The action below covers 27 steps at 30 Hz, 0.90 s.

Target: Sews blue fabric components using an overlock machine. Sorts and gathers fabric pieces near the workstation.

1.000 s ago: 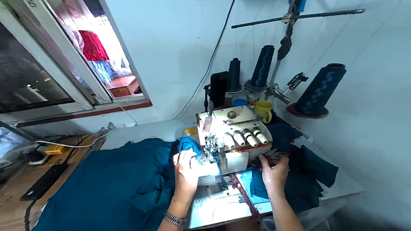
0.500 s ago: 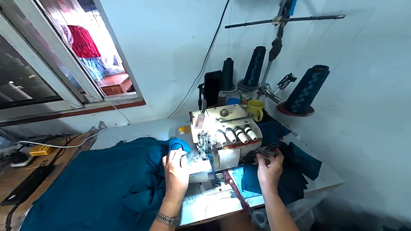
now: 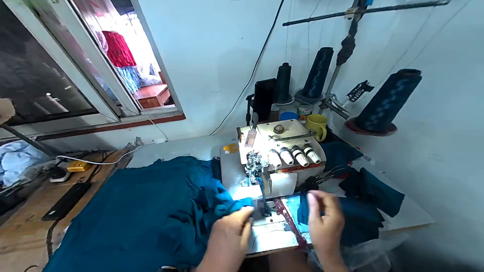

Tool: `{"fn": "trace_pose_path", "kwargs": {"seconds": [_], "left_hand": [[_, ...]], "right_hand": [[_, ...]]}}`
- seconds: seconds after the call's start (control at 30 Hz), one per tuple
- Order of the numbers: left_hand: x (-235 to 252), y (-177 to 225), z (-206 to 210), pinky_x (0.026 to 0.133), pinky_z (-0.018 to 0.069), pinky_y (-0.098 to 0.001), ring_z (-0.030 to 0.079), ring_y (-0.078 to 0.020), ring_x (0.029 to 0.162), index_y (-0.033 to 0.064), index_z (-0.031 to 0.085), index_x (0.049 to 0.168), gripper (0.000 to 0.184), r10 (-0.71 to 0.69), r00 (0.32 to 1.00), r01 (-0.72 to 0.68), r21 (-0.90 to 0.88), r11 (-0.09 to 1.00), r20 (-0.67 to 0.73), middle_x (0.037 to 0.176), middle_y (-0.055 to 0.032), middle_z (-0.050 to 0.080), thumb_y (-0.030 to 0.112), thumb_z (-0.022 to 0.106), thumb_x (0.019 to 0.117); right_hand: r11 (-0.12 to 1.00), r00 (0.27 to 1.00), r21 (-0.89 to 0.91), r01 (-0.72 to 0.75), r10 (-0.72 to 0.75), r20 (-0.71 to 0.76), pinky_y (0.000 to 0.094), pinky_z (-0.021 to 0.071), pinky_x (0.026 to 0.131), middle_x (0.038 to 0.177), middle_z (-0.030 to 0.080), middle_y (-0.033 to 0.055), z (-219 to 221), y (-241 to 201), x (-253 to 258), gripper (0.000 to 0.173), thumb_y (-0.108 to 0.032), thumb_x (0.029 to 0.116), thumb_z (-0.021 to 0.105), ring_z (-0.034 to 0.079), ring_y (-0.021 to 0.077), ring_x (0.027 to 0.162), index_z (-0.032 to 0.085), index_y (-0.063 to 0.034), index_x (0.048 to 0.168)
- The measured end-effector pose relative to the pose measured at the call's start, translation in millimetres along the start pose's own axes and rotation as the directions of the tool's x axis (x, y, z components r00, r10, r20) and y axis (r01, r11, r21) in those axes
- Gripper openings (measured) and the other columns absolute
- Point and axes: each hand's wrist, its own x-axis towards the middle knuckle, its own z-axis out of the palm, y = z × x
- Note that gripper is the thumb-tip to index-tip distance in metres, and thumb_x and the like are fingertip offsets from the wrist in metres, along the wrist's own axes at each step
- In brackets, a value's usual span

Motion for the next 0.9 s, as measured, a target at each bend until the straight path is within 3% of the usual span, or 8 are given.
{"fn": "trace_pose_path", "kwargs": {"seconds": [0.17,0.27,0.4,0.5,0.6,0.7,0.8,0.9], "left_hand": [[2.1,12.6,55.0,0.096,0.0563,-0.0361,0.070,-0.0240,0.106,-0.0050,0.065,0.121,0.028,0.274,0.953,-0.237,-0.239,0.941,0.132,0.113,-0.0171,0.070,-0.001,0.049,0.0983],[-8.9,18.7,52.5,0.103,0.0533,-0.0361,0.067,-0.0252,0.120,-0.0054,0.064,0.131,0.036,0.317,0.948,-0.317,-0.144,0.938,-0.023,0.130,-0.0175,0.068,0.000,0.053,0.0967],[-22.7,2.3,28.3,0.090,0.0513,-0.0363,0.062,-0.0224,0.103,0.0133,0.074,0.112,0.025,0.198,0.895,-0.167,0.112,0.980,-0.399,0.108,-0.0091,0.066,0.030,0.067,0.0945],[-33.0,-25.9,30.3,0.076,0.0573,-0.0447,0.067,-0.0261,0.087,0.0123,0.073,0.124,0.042,0.125,0.961,-0.097,0.124,0.988,-0.248,0.100,-0.0113,0.067,0.033,0.074,0.0875],[-45.8,-42.4,28.1,0.070,0.0590,-0.0312,0.070,-0.0117,0.075,0.0054,0.074,0.097,0.016,0.036,0.991,-0.058,-0.167,0.984,-0.131,0.084,-0.0032,0.073,0.011,0.059,0.0964],[-41.4,-55.4,-13.3,0.065,0.0563,-0.0201,0.064,-0.0005,0.069,0.0141,0.070,0.104,0.021,-0.256,0.954,0.043,-0.773,0.633,-0.156,0.080,0.0076,0.068,0.021,0.050,0.1062],[-38.1,-72.1,-49.0,0.082,0.0608,-0.0373,0.071,-0.0165,0.095,0.0137,0.051,0.131,0.045,-0.481,0.873,0.079,-0.950,0.303,-0.081,0.109,-0.0048,0.071,0.049,0.037,0.1075],[-52.1,-79.7,-48.3,0.089,0.0598,-0.0399,0.067,-0.0179,0.108,0.0066,0.034,0.146,0.059,-0.628,0.778,0.226,-0.942,0.250,0.020,0.123,-0.0076,0.064,0.051,0.031,0.1075]], "right_hand": [[0.852,0.804,0.313,-0.419,0.188,0.564,0.0260,0.0558,0.078,0.089,0.071,0.0006,34.6,-38.3,-2.3,0.023,-0.024,0.0994,0.060,0.067,0.0062,0.083,0.072,-0.0060,0.106],[0.747,0.815,0.380,-0.545,0.367,0.449,0.0292,0.0542,0.073,0.076,0.066,0.0039,50.8,-38.3,9.5,0.016,-0.008,0.0999,0.062,0.064,0.0110,0.075,0.068,-0.0039,0.087],[0.777,0.864,0.379,-0.503,0.435,0.255,0.0274,0.0529,0.074,0.080,0.064,0.0037,60.3,-35.2,7.3,0.014,-0.007,0.1020,0.058,0.063,0.0091,0.077,0.067,-0.0024,0.093],[0.792,0.903,0.434,-0.430,0.376,0.207,0.0249,0.0549,0.069,0.078,0.064,0.0023,47.9,-53.7,-7.4,0.015,-0.007,0.1013,0.055,0.064,0.0079,0.073,0.066,-0.0023,0.094],[0.703,0.921,0.610,-0.367,0.180,0.346,0.0249,0.0584,0.066,0.082,0.067,0.0026,33.0,-92.6,-22.8,0.010,-0.008,0.0998,0.053,0.068,0.0086,0.074,0.060,-0.0016,0.101],[0.511,0.849,0.746,-0.426,-0.058,0.525,0.0343,0.0624,0.079,0.103,0.068,0.0034,37.4,-126.5,-20.1,0.016,-0.021,0.1060,0.053,0.070,0.0131,0.092,0.056,-0.0079,0.115],[0.544,0.706,0.719,-0.433,-0.290,0.646,0.0464,0.0582,0.099,0.128,0.066,0.0106,48.9,-144.8,-3.6,0.035,-0.031,0.1093,0.047,0.067,0.0257,0.116,0.057,-0.0087,0.134],[0.721,0.759,0.634,-0.278,-0.240,0.606,0.0369,0.0631,0.085,0.109,0.074,0.0059,57.0,-139.3,0.6,0.028,-0.020,0.1077,0.044,0.074,0.0202,0.093,0.068,-0.0109,0.119]]}}
